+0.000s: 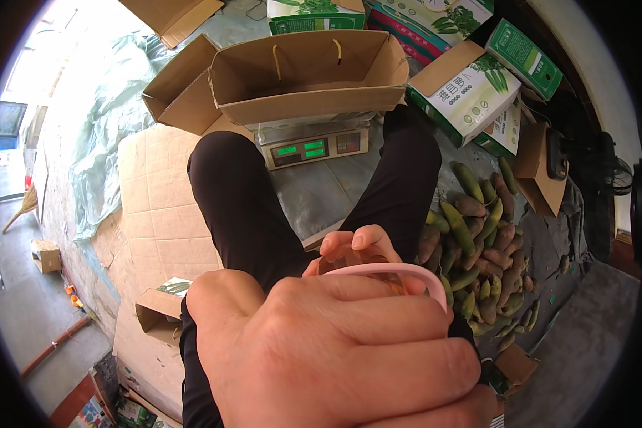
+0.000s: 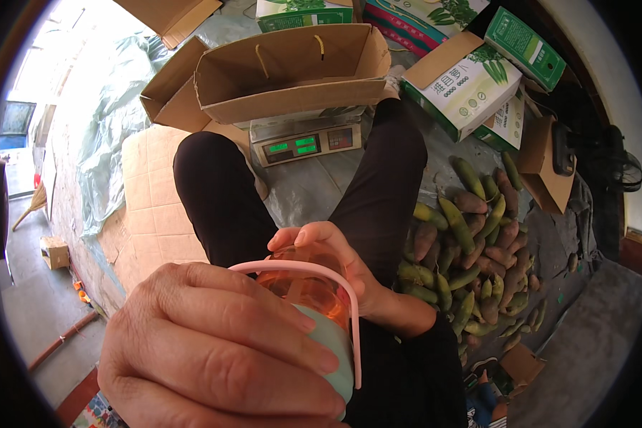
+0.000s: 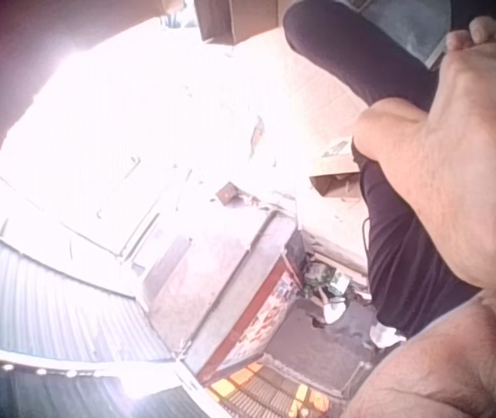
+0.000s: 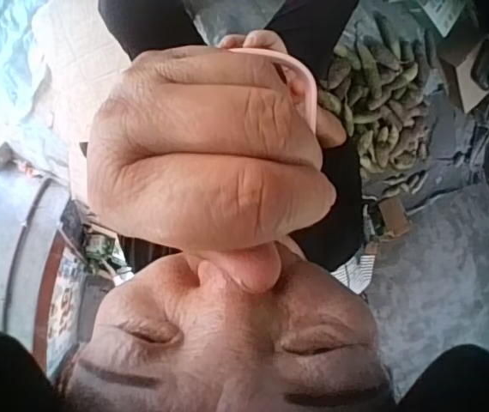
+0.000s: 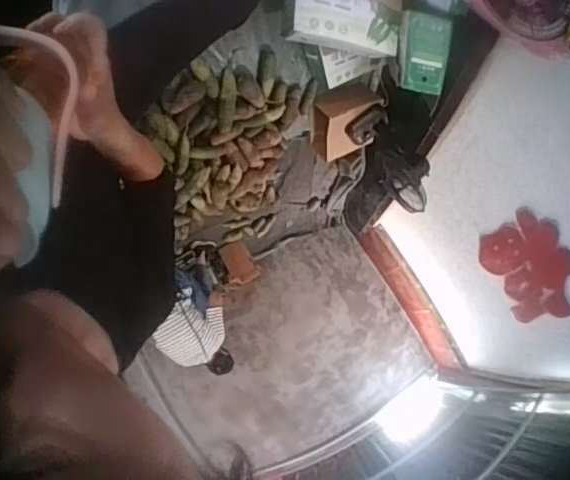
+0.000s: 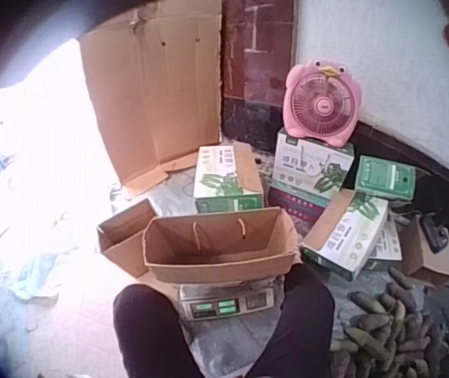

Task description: Weighing and packaging radishes into a paper bag on a floor scale.

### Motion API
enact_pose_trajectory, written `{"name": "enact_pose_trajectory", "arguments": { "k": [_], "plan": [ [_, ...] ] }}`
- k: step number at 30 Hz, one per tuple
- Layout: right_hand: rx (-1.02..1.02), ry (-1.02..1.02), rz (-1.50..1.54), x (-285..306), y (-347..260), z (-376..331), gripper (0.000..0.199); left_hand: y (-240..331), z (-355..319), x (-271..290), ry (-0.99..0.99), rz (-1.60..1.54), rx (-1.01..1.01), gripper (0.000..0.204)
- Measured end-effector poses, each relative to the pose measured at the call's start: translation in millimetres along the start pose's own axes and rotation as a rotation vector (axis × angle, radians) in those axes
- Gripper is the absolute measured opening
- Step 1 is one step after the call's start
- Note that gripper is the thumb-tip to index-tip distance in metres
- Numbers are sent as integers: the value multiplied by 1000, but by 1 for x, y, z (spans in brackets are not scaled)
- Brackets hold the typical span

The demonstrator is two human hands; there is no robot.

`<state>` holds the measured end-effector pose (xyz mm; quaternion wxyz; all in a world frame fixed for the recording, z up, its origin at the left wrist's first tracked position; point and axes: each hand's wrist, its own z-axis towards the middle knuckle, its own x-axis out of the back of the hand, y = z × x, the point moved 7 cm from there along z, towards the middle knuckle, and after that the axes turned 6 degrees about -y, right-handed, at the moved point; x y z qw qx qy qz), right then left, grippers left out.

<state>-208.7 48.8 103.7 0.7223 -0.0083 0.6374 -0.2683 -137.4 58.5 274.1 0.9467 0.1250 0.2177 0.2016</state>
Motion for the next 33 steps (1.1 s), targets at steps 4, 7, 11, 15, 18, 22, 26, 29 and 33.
{"name": "enact_pose_trajectory", "arguments": {
  "k": [4,7,11,15,18,22,26,29,33],
  "plan": [
    [-3,-8,-5,4,1,-2,75,-6,21,2,-207,-120,172,48],
    [-20,-5,23,4,2,-2,76,-3,4,1,-85,-97,73,48],
    [-15,-7,24,5,3,-2,76,-3,12,0,-106,-114,264,49],
    [-40,-5,2,2,0,-2,75,-8,16,5,-8,-128,267,49],
    [-41,11,-18,3,1,-2,74,-8,16,4,-15,-124,274,49],
    [-17,-10,-14,3,3,-1,74,-7,13,3,-421,-218,-57,49],
    [-28,2,-11,2,2,-3,74,-14,16,10,-44,-138,264,48],
    [-26,-9,-49,1,2,-3,75,-6,7,-4,-461,-255,-43,48],
    [-102,128,65,-13,-2,-2,76,-2,-1,1,-125,-121,38,48]
  ]
}}
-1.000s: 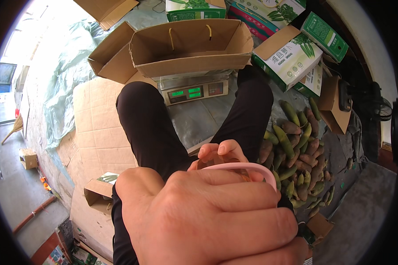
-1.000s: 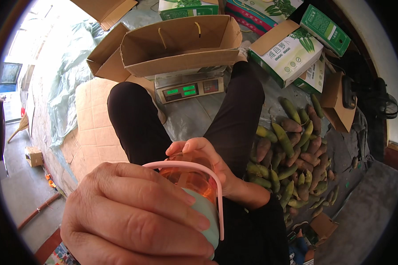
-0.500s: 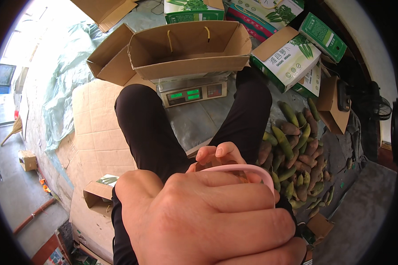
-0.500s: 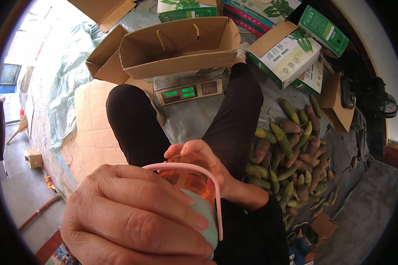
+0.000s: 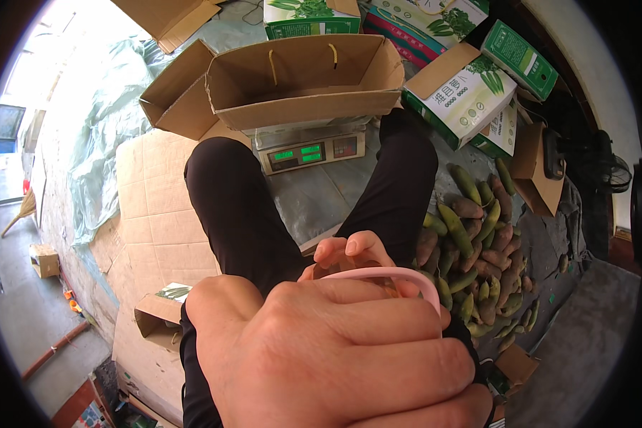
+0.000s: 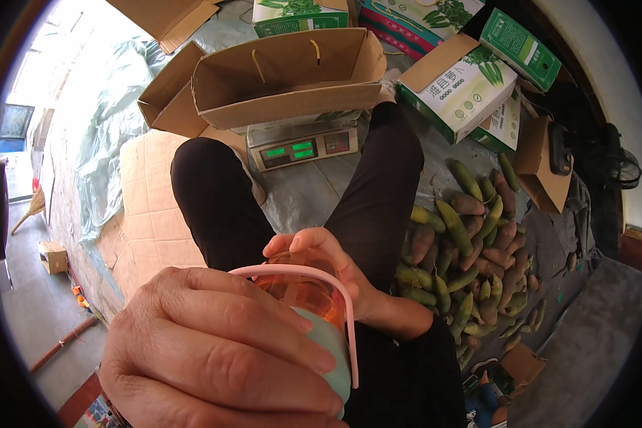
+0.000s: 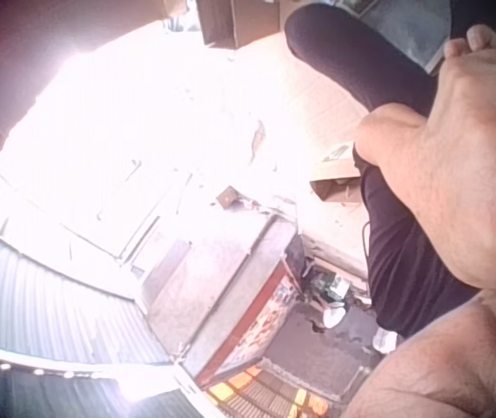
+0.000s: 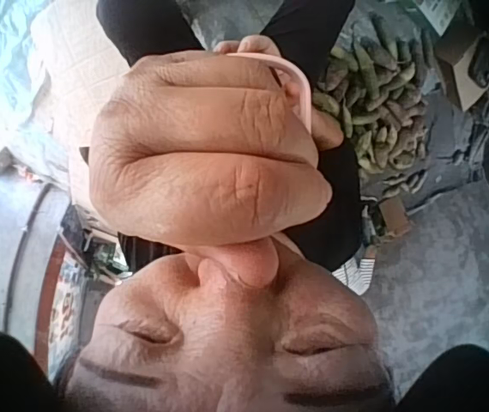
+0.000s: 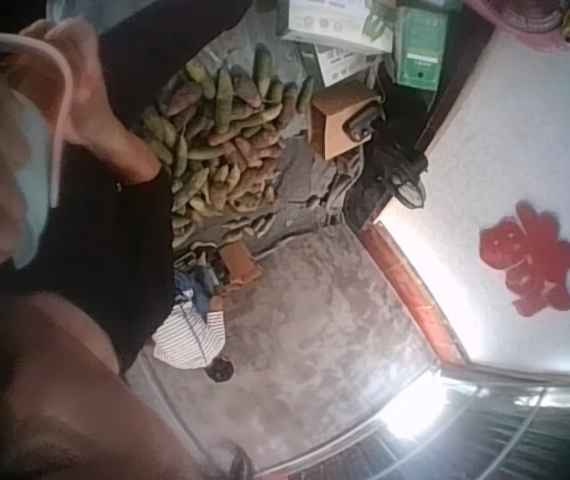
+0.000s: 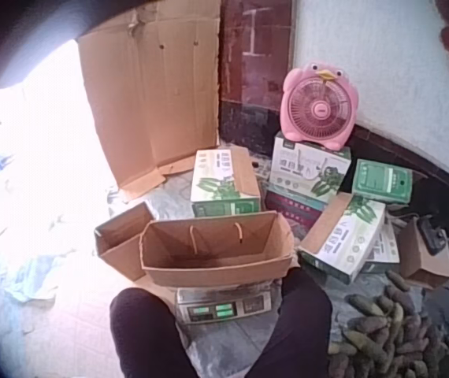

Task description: Weighing and packaging radishes into a paper bag on a floor scale.

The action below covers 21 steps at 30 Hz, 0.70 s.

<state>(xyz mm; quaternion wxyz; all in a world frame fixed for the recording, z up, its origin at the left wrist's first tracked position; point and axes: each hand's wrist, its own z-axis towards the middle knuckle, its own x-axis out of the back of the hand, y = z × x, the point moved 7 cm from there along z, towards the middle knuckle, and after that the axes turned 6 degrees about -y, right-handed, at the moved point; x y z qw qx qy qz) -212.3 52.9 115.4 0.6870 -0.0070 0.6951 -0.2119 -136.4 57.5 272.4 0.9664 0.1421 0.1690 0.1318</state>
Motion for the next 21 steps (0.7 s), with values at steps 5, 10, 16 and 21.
{"name": "enact_pose_trajectory", "arguments": {
  "k": [5,10,16,21],
  "plan": [
    [78,-105,-83,15,5,1,76,0,16,1,-15,-40,107,49],
    [69,-101,-68,15,6,1,76,-1,11,0,24,-15,222,49],
    [0,58,13,-7,-5,0,72,-8,12,5,-372,-148,-8,47],
    [63,-28,86,10,3,2,65,-8,8,5,-54,-81,312,47]
  ]
}}
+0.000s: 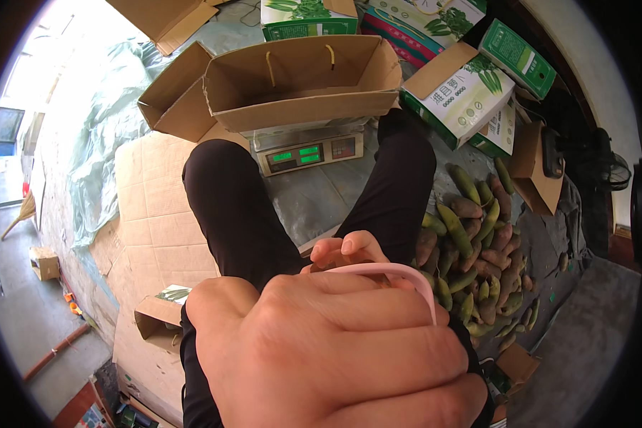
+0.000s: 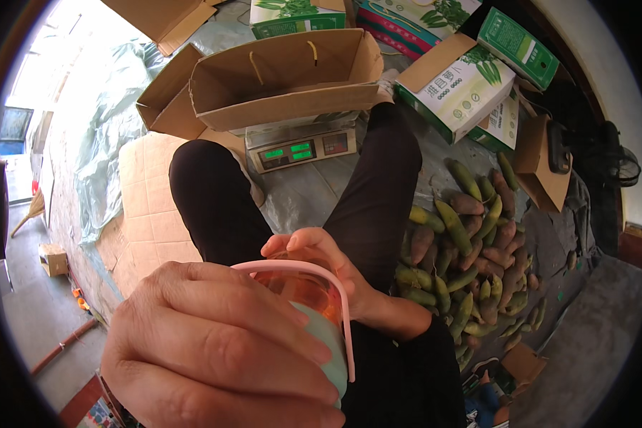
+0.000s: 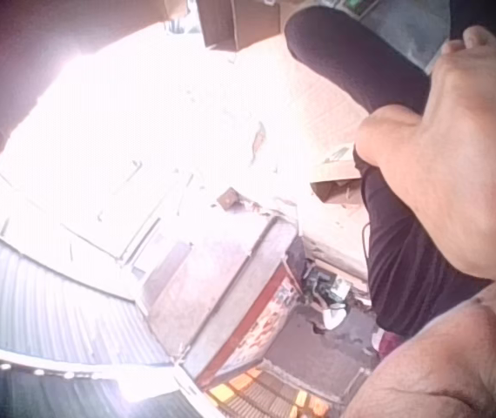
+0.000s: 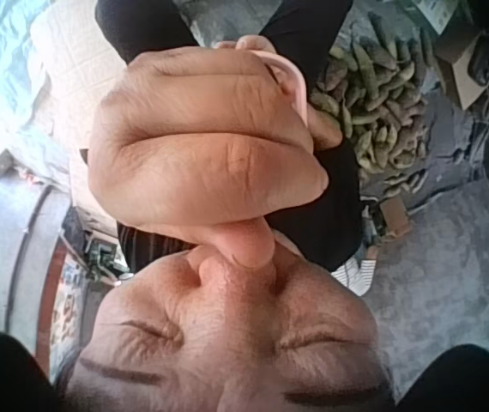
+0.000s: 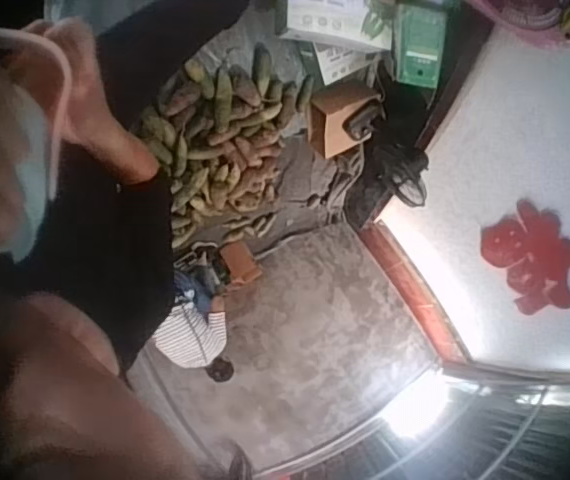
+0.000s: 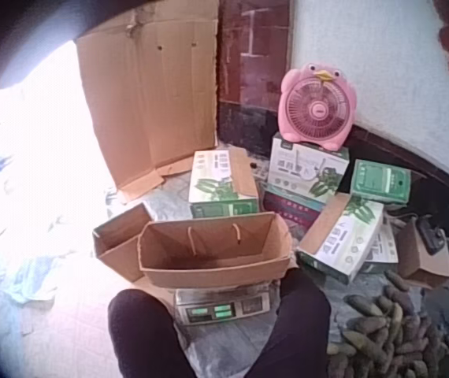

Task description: Weighing and packaging radishes into a paper bag on a floor scale.

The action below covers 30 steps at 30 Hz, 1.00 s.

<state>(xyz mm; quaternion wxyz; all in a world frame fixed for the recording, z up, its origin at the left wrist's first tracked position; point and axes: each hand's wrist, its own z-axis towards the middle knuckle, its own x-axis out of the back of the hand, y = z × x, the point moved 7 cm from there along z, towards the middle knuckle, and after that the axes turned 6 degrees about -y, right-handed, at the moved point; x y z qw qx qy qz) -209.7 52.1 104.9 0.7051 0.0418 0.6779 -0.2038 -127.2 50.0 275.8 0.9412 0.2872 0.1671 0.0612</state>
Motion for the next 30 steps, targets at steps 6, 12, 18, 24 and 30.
{"name": "enact_pose_trajectory", "arguments": {
  "k": [6,12,18,24,30],
  "plan": [
    [-10,-38,-117,5,1,3,49,-4,7,0,-207,-90,-161,48],
    [44,-34,5,16,6,0,47,-5,6,3,-131,-68,12,49],
    [56,-131,-170,10,-1,4,56,-6,-1,3,-107,-45,-135,49],
    [40,-156,-178,11,0,5,61,-4,7,5,-100,-40,-121,49],
    [-43,-30,-119,7,3,2,61,-4,7,7,-23,-36,-129,48]
  ]
}}
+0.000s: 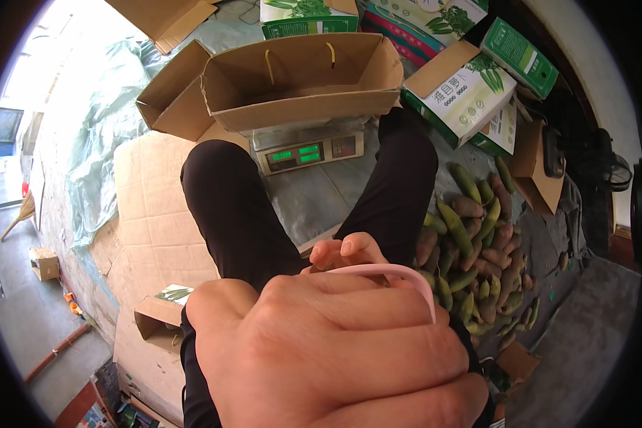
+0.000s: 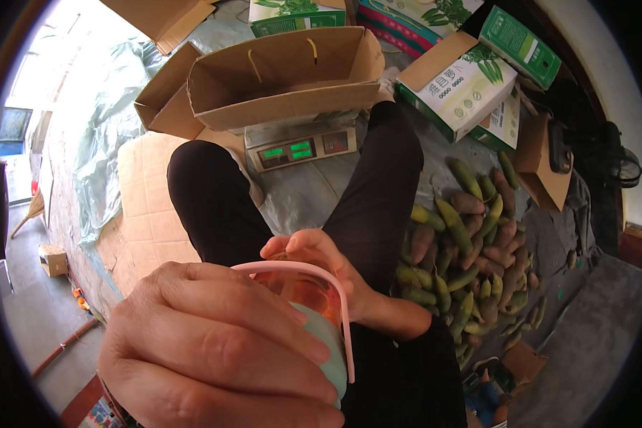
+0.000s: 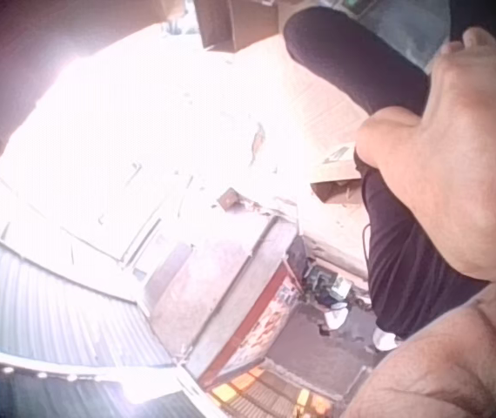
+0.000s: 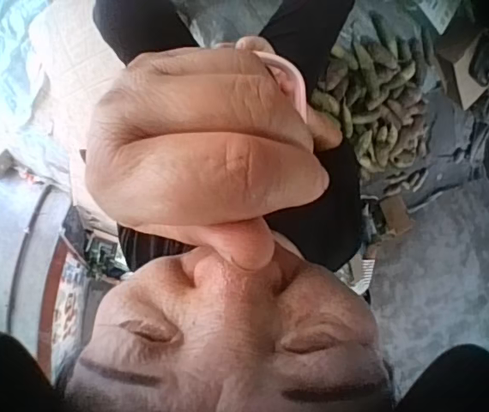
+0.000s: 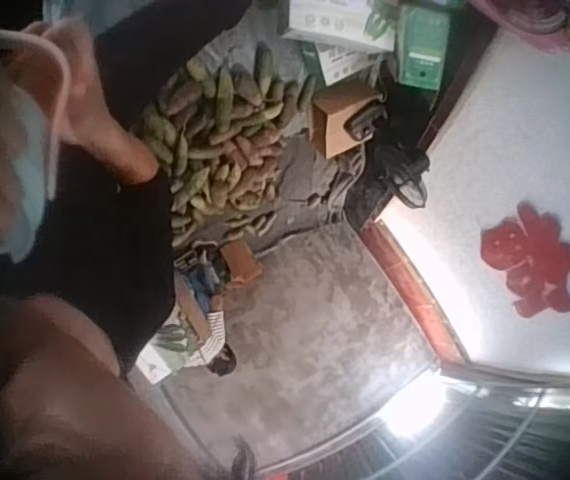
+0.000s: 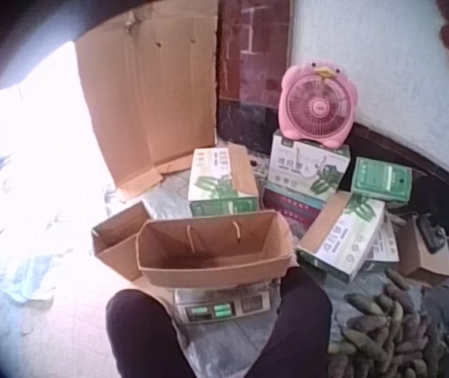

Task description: Weighing and packaging radishes into a paper bag on a floor scale.

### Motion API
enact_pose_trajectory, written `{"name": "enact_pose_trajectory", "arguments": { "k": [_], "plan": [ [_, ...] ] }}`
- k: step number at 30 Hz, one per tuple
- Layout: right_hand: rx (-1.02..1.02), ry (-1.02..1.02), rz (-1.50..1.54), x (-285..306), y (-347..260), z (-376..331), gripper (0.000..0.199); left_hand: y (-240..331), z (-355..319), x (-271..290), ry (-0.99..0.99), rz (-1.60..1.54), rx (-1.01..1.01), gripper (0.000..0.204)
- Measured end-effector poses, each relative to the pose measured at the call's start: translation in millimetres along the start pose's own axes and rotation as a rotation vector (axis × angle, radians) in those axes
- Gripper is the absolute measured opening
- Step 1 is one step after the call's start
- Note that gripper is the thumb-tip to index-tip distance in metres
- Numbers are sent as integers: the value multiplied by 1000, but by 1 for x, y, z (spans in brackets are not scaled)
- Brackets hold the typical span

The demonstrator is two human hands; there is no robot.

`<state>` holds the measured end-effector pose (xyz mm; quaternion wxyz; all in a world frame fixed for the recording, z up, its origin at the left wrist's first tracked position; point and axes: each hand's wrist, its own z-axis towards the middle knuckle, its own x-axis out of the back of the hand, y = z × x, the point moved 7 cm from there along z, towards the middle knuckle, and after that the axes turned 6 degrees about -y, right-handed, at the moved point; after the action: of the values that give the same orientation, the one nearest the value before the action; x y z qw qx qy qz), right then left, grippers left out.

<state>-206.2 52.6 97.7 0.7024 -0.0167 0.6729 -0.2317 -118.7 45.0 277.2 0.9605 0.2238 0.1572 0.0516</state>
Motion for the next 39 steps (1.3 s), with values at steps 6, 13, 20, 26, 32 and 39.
{"name": "enact_pose_trajectory", "arguments": {
  "k": [6,13,20,26,32,39],
  "plan": [
    [12,87,108,-15,-10,-1,63,1,-17,-9,43,74,-47,47],
    [44,-41,66,-2,-2,-2,68,3,0,-4,202,53,49,48],
    [-12,-32,46,-5,-4,-3,69,0,-6,-1,128,61,93,49],
    [36,-60,17,-4,-4,-2,67,2,-2,-9,-85,28,-90,49],
    [0,-67,40,-3,-2,-1,67,1,-10,-4,252,57,-49,49],
    [12,-74,103,-5,-2,0,67,2,-10,-4,103,76,-106,48]
  ]
}}
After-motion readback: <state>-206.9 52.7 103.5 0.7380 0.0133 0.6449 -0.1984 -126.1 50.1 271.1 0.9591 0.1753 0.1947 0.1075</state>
